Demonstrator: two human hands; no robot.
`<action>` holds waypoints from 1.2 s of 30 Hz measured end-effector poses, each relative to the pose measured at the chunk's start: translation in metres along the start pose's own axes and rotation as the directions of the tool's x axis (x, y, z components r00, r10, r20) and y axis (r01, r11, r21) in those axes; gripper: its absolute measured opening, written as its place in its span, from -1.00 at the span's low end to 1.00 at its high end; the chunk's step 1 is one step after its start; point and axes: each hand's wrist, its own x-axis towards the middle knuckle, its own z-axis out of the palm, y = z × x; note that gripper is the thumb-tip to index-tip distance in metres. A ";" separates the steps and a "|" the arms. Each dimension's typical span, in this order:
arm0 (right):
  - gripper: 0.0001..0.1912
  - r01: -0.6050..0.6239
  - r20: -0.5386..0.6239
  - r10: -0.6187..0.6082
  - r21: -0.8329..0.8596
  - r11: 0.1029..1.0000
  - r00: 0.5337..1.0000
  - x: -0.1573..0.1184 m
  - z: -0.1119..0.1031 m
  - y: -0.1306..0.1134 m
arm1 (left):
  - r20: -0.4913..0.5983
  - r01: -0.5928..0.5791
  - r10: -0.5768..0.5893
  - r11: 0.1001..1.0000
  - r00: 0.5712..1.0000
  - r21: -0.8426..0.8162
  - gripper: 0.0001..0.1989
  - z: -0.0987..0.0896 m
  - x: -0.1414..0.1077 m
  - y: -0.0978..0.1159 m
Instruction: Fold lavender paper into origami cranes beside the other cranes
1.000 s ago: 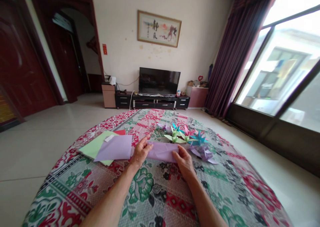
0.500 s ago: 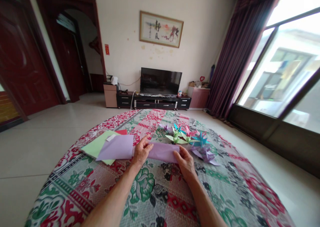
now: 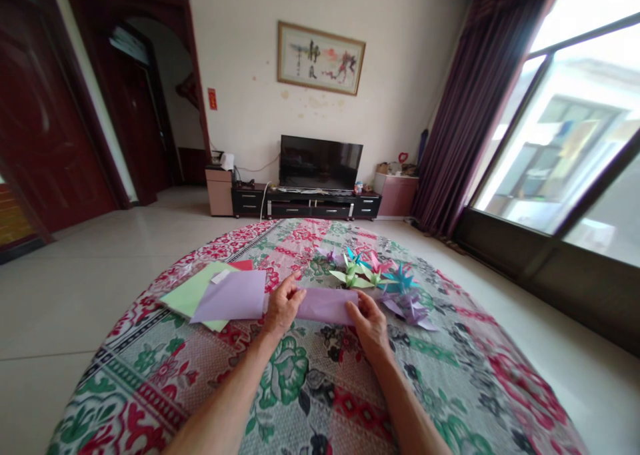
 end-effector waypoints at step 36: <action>-0.55 0.180 0.164 -0.077 -0.844 0.505 0.983 -0.009 0.005 -0.012 | 0.192 -0.196 0.078 0.648 0.978 0.736 -0.58 0.008 -0.008 -0.006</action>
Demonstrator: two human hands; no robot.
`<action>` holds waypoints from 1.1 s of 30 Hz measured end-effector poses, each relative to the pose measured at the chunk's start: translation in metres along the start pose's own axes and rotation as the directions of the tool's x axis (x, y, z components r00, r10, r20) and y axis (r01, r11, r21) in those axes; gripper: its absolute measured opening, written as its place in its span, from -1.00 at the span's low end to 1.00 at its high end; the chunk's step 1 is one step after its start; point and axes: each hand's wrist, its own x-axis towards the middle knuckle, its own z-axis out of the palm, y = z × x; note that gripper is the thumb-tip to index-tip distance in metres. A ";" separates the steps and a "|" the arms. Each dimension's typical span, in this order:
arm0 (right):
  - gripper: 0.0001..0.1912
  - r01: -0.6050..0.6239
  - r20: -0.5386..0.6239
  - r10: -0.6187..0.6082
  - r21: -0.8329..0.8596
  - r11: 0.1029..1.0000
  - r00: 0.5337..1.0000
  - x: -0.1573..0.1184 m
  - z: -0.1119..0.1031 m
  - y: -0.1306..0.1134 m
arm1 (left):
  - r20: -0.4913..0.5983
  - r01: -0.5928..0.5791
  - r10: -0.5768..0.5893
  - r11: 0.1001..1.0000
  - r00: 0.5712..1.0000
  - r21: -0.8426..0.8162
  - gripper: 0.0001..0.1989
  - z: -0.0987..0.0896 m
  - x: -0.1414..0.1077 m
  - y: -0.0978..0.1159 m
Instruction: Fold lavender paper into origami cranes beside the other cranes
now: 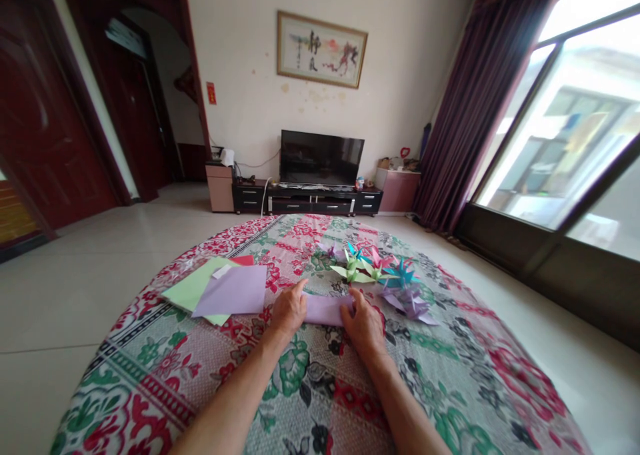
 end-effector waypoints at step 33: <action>-0.76 0.254 0.115 -0.238 -0.151 0.955 0.964 0.003 0.001 -0.004 | 0.190 -0.203 0.138 0.904 0.972 0.378 -0.75 -0.011 -0.004 0.016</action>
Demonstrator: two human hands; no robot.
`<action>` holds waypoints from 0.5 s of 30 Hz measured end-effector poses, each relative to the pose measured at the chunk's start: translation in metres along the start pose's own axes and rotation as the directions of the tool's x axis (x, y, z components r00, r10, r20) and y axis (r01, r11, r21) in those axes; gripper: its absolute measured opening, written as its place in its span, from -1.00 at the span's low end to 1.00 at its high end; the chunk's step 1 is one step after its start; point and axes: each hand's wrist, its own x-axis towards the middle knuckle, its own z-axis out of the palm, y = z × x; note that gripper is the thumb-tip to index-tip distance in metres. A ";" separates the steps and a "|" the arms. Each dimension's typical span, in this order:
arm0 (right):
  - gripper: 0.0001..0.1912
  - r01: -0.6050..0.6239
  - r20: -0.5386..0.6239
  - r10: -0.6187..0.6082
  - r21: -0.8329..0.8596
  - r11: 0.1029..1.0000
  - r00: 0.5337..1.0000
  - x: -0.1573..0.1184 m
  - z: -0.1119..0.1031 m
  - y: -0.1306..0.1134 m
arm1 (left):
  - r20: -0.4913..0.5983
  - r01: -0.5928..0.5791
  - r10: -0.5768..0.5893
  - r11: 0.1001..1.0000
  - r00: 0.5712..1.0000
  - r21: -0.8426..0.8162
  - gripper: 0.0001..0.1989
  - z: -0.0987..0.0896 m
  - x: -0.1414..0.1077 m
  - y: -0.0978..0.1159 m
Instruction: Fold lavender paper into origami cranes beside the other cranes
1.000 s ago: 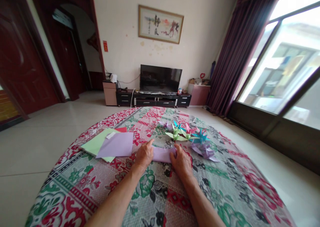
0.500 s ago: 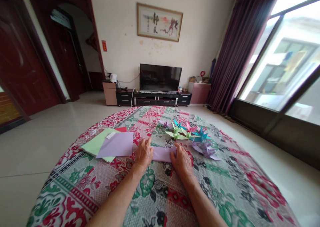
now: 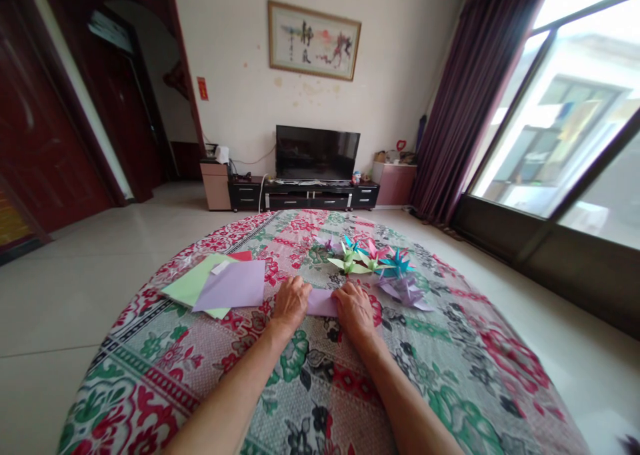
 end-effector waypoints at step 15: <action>-0.58 -0.165 -0.058 0.168 0.047 0.985 0.984 -0.024 0.001 -0.030 | -0.038 0.013 -0.015 0.998 0.999 -0.058 -0.74 -0.005 -0.028 0.009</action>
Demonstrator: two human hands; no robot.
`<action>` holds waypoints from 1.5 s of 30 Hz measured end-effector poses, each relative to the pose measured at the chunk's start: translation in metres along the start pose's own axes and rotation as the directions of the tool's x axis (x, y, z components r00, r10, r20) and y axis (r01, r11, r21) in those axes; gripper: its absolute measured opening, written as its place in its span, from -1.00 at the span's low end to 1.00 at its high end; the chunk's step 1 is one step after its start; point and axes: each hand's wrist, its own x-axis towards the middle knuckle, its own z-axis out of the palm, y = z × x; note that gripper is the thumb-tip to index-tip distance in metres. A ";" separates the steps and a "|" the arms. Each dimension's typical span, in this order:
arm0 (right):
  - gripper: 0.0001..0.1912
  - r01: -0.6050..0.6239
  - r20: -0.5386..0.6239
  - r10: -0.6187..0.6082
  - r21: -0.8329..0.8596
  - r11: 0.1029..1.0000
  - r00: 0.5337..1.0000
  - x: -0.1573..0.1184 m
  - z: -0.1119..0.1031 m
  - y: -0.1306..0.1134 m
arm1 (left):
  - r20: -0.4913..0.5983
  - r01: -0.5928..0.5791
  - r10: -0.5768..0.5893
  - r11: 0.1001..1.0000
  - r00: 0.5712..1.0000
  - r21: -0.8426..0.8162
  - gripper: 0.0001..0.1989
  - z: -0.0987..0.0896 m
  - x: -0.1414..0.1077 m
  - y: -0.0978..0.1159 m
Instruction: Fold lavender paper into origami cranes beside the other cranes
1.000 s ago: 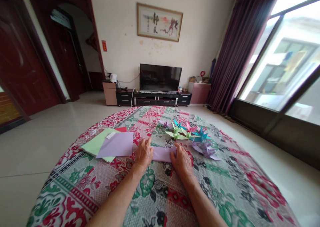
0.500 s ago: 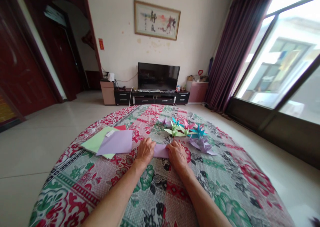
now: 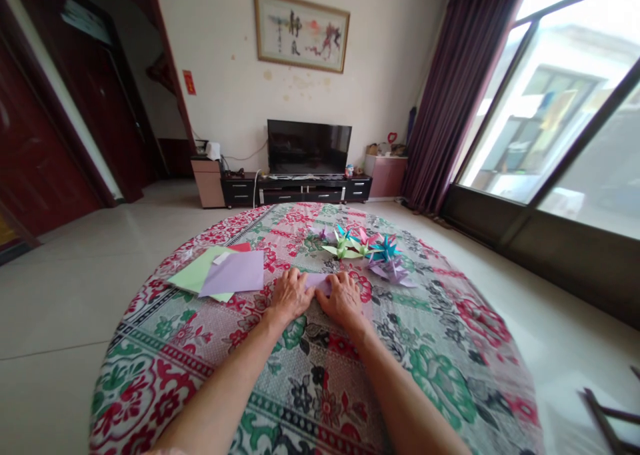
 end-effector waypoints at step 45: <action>-0.76 0.073 0.019 -0.076 0.109 0.991 0.997 -0.007 -0.008 0.009 | 0.050 0.056 -0.048 0.979 0.998 -0.195 -0.55 0.007 0.007 -0.019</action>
